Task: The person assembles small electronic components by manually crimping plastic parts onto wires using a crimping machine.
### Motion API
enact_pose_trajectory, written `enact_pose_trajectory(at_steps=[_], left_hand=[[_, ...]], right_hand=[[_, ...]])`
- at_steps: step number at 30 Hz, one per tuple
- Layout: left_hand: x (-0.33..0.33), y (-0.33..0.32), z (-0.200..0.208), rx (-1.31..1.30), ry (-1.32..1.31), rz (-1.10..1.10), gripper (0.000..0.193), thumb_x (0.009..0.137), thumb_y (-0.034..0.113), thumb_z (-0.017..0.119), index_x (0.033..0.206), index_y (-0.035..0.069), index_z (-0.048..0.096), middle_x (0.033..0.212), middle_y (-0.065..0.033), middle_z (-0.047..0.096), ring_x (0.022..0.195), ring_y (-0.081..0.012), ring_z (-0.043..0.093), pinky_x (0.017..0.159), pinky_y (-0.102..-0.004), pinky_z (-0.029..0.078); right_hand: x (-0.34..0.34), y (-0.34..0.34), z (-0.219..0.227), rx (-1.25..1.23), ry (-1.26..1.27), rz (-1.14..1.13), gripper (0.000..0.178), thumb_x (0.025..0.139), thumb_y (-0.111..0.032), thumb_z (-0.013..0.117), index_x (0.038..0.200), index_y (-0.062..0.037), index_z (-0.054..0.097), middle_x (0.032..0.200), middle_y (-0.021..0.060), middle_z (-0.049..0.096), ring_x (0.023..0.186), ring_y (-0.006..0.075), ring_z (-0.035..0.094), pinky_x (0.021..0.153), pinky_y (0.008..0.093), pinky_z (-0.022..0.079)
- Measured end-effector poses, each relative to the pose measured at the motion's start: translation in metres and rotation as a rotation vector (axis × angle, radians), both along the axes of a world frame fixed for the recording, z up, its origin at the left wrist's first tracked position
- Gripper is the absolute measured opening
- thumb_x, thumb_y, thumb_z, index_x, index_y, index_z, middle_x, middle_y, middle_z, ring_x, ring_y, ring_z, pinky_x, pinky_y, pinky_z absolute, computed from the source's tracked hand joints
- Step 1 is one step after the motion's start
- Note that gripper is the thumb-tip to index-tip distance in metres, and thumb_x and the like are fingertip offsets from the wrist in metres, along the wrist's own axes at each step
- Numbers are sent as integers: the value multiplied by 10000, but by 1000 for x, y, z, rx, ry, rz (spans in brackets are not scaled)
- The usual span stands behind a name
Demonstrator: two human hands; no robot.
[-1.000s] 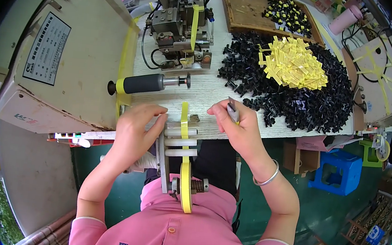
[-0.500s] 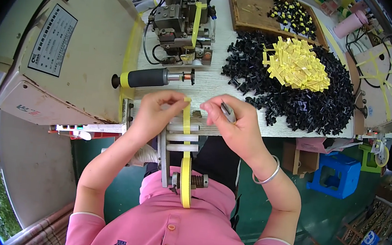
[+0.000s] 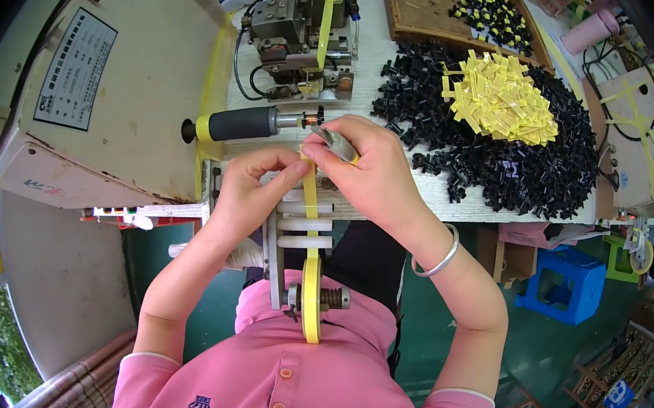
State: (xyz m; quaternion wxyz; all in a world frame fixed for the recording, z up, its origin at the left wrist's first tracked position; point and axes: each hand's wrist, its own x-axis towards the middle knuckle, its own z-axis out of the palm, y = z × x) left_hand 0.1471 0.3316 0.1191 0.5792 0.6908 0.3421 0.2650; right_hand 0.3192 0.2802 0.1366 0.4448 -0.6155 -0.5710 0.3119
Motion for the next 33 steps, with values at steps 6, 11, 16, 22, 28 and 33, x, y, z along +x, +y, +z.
enact_pose_trajectory(at_steps=[6,11,16,22,28,33], left_hand=[[0,-7,10,250,101,57,158,859,135,641,884,-20,645,815,-71,622,624,-106,552,587,-259,453],[0,-6,20,316,250,116,115,845,72,649,934,-1,653,916,-28,624,659,-31,518,581,-199,428],[2,-2,1,-33,-92,101,117,846,77,640,899,-28,641,821,-33,606,646,-60,519,551,-204,402],[2,-2,4,1,-91,81,114,863,70,615,914,-28,644,823,-41,608,683,-66,522,570,-206,404],[1,5,14,97,2,12,100,848,44,612,907,-31,641,824,-72,613,666,-108,530,550,-225,400],[4,7,24,599,133,42,108,808,59,629,905,19,657,894,-81,618,811,-202,561,710,-333,417]], right_hand=[[-3,0,-1,267,-98,98,87,764,-5,684,840,-24,646,769,58,613,718,171,572,659,280,450],[-3,-3,-2,288,-69,86,98,768,2,676,855,-30,645,759,63,615,712,184,573,649,282,449],[-1,-3,8,171,-7,4,120,791,-42,676,909,-27,659,825,60,627,728,153,572,662,272,450],[-1,-3,3,51,-53,84,141,795,-67,682,931,-34,665,840,56,619,782,148,577,702,270,454],[1,3,6,154,-97,103,89,774,-45,688,846,-25,639,794,69,611,759,190,585,689,286,458],[-2,3,6,282,-191,78,103,745,10,687,820,-8,619,777,86,600,732,222,583,670,305,467]])
